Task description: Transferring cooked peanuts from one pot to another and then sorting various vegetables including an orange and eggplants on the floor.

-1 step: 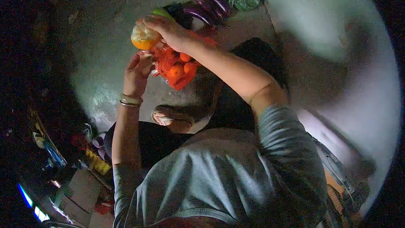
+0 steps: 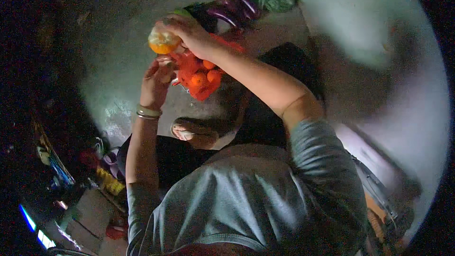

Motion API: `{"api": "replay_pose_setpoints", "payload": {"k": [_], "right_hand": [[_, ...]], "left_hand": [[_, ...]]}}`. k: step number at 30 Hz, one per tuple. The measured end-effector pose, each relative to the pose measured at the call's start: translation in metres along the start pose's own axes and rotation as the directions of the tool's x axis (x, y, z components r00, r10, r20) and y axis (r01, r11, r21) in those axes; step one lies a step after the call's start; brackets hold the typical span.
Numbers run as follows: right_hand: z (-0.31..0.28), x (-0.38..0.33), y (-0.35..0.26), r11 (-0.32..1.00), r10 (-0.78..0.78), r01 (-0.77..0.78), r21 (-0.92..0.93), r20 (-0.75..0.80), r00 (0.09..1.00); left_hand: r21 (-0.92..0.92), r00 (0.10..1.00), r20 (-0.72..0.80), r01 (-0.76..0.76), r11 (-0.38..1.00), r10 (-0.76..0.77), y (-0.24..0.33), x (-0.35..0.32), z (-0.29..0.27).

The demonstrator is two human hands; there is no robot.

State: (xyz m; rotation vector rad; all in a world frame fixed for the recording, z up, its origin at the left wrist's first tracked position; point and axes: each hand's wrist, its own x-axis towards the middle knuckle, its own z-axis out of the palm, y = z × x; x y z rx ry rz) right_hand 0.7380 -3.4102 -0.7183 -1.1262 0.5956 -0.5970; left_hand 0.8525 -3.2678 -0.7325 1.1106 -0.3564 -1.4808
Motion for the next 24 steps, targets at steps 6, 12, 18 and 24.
{"api": "replay_pose_setpoints", "payload": {"k": [6, 12, 18, 24], "right_hand": [[-0.002, -0.005, 0.01, 0.986, -0.053, 0.028, -0.165, -0.155, 0.987], [0.012, -0.007, 0.004, 0.864, -0.245, 0.212, -0.456, -0.014, 0.97], [0.018, -0.006, 0.0, 0.641, -0.401, 0.388, -0.662, 0.142, 0.905], [0.019, -0.007, 0.012, 0.427, -0.437, 0.454, -0.782, 0.261, 0.861]], "left_hand": [[0.061, 0.997, -0.001, -0.077, 0.995, 0.078, 0.009, 0.0, 0.026], [0.27, 0.988, -0.086, -0.104, 0.957, 0.131, 0.01, -0.005, 0.035], [0.221, 0.994, -0.065, -0.073, 0.972, 0.09, -0.001, 0.006, 0.011], [0.095, 0.991, -0.116, -0.055, 0.994, 0.066, -0.004, 0.006, 0.018]]}}
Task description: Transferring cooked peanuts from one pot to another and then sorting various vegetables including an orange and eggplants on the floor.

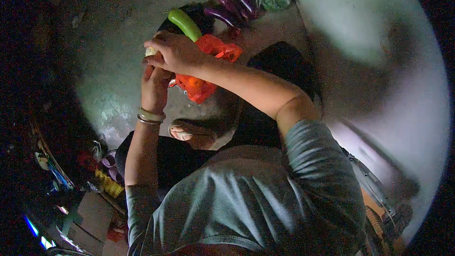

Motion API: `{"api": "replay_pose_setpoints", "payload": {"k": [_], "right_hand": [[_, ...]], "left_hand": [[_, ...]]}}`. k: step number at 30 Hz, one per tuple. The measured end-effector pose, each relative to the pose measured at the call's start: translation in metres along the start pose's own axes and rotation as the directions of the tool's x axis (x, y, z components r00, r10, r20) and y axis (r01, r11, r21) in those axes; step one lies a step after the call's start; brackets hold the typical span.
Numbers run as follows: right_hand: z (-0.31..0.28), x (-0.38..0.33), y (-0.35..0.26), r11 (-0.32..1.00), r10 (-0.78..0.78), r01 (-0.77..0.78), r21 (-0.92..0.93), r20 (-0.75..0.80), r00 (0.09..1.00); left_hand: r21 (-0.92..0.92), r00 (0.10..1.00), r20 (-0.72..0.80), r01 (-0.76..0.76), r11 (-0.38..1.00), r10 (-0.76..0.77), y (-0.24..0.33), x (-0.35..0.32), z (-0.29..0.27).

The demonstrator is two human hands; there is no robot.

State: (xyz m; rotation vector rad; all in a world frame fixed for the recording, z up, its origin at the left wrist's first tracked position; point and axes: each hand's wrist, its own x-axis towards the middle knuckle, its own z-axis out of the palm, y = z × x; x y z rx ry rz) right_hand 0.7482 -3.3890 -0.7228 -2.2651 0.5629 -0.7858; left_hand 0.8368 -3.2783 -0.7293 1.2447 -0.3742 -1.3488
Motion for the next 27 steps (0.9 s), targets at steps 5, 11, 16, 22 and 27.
{"api": "replay_pose_setpoints", "payload": {"k": [5, 11, 16, 22, 27], "right_hand": [[0.009, 0.001, 0.002, 0.999, -0.025, 0.024, -0.03, -0.035, 0.999], [0.013, 0.001, 0.003, 0.997, -0.033, 0.029, -0.066, -0.059, 0.998], [0.012, 0.002, 0.003, 0.999, 0.044, -0.043, 0.02, -0.017, 0.999], [0.009, 0.003, 0.007, 0.993, 0.119, -0.119, -0.001, 0.02, 0.993], [0.004, 0.004, 0.007, 0.98, 0.176, -0.182, 0.086, 0.065, 0.982]], "left_hand": [[-0.018, 0.999, -0.045, 0.03, 0.999, -0.031, -0.002, 0.0, -0.002], [0.036, 0.999, 0.017, 0.037, 0.999, -0.038, 0.0, 0.0, -0.007], [0.204, 0.996, 0.049, -0.09, 0.975, 0.081, -0.009, -0.001, -0.015], [0.389, 0.98, 0.06, -0.196, 0.9, 0.187, -0.005, 0.001, -0.01], [0.666, 0.955, 0.042, -0.246, 0.704, 0.293, -0.01, 0.011, -0.022]]}}
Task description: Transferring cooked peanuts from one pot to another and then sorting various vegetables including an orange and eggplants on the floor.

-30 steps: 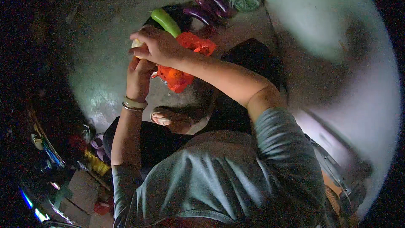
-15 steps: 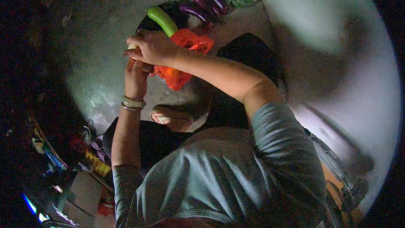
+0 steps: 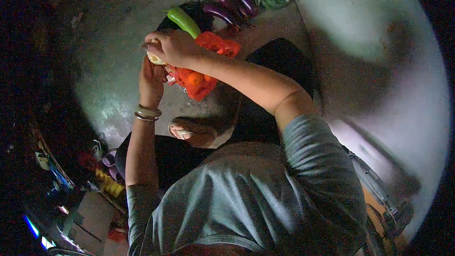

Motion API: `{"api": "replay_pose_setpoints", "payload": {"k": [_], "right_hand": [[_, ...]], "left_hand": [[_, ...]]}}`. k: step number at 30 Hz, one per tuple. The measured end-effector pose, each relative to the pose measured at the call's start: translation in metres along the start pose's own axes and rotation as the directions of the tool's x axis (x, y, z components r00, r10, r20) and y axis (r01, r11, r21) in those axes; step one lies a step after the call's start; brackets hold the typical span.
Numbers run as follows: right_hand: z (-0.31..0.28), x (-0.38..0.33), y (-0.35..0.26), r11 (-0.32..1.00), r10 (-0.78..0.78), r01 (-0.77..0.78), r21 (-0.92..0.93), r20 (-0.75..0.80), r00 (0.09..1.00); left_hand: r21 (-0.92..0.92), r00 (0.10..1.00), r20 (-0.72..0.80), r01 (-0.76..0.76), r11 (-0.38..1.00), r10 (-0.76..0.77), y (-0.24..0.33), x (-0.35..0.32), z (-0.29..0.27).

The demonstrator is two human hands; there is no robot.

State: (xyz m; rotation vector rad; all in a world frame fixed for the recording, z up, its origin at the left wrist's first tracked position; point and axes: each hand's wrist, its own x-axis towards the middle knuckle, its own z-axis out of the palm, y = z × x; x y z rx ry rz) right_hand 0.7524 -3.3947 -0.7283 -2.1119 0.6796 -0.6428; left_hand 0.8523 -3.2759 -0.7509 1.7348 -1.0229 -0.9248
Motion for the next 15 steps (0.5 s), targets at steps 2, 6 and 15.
{"api": "replay_pose_setpoints", "payload": {"k": [2, 6, 15], "right_hand": [[0.002, 0.002, -0.002, 0.998, 0.04, -0.041, 0.046, 0.015, 0.999], [-0.01, 0.003, -0.006, 0.998, 0.063, -0.064, 0.013, 0.067, 0.996], [-0.012, 0.006, -0.002, 0.975, 0.01, -0.059, 0.214, 0.221, 0.975]], "left_hand": [[-0.081, 0.999, 0.015, 0.051, 0.995, -0.05, 0.002, -0.002, -0.002], [-0.091, 0.998, 0.058, 0.018, 0.996, -0.013, -0.014, 0.0, -0.009], [0.142, 0.993, -0.072, -0.08, 0.987, 0.091, 0.007, 0.0, -0.017]]}}
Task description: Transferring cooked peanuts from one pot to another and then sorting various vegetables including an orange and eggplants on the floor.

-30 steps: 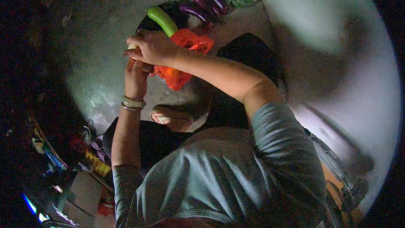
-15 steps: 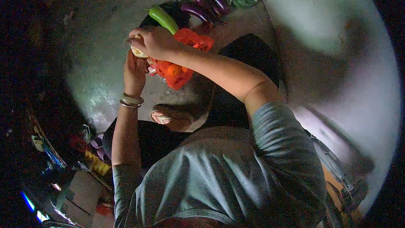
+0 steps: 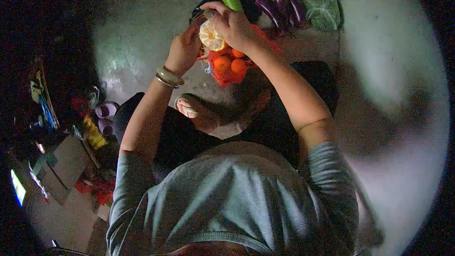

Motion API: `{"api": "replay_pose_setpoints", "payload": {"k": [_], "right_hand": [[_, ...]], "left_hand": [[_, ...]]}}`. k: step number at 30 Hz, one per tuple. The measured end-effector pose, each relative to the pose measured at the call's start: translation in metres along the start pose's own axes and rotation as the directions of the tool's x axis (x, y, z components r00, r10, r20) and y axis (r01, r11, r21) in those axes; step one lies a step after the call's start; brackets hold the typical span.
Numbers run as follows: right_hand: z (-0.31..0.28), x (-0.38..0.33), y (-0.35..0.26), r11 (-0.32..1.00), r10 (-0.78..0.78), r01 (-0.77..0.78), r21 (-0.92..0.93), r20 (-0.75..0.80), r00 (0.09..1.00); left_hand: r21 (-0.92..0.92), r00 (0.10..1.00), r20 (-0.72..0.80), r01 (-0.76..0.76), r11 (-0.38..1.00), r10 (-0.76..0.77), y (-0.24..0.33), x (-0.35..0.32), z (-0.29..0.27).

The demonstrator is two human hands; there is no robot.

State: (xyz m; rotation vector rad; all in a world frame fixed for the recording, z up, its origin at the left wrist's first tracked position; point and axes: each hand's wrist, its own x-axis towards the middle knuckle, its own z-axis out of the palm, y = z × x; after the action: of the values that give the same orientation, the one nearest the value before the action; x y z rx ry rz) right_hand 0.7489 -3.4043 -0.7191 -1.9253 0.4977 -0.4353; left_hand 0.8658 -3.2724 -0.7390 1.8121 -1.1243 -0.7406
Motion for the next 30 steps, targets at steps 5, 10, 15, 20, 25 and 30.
{"api": "replay_pose_setpoints", "payload": {"k": [5, 10, 15, 20, 25, 30], "right_hand": [[0.002, 0.003, 0.003, 0.731, 0.178, -0.143, 0.667, 0.015, 0.984], [0.001, 0.009, 0.012, 0.29, 0.393, -0.199, 0.936, 0.074, 0.917], [0.012, 0.005, 0.005, 0.603, 0.458, -0.17, 0.78, -0.164, 0.873], [0.015, 0.002, 0.01, 0.915, 0.239, -0.12, 0.385, -0.278, 0.931], [0.011, 0.006, 0.006, 0.967, 0.189, -0.101, 0.236, -0.39, 0.901], [0.006, 0.008, 0.008, 0.98, 0.18, -0.196, -0.02, -0.314, 0.932]], "left_hand": [[-0.312, 0.864, 0.205, 0.503, 0.806, -0.46, -0.011, 0.01, -0.005], [-0.715, 0.919, 0.277, 0.392, 0.579, -0.28, -0.015, 0.005, 0.004], [-0.804, 0.905, 0.319, 0.415, 0.426, -0.281, 0.002, 0.003, 0.015], [-0.681, 0.936, 0.228, 0.351, 0.642, -0.27, 0.014, 0.005, 0.015], [-0.662, 0.95, 0.187, 0.31, 0.682, -0.25, 0.011, 0.003, 0.016], [-0.608, 0.938, 0.235, 0.346, 0.715, -0.254, 0.018, 0.003, 0.011]]}}
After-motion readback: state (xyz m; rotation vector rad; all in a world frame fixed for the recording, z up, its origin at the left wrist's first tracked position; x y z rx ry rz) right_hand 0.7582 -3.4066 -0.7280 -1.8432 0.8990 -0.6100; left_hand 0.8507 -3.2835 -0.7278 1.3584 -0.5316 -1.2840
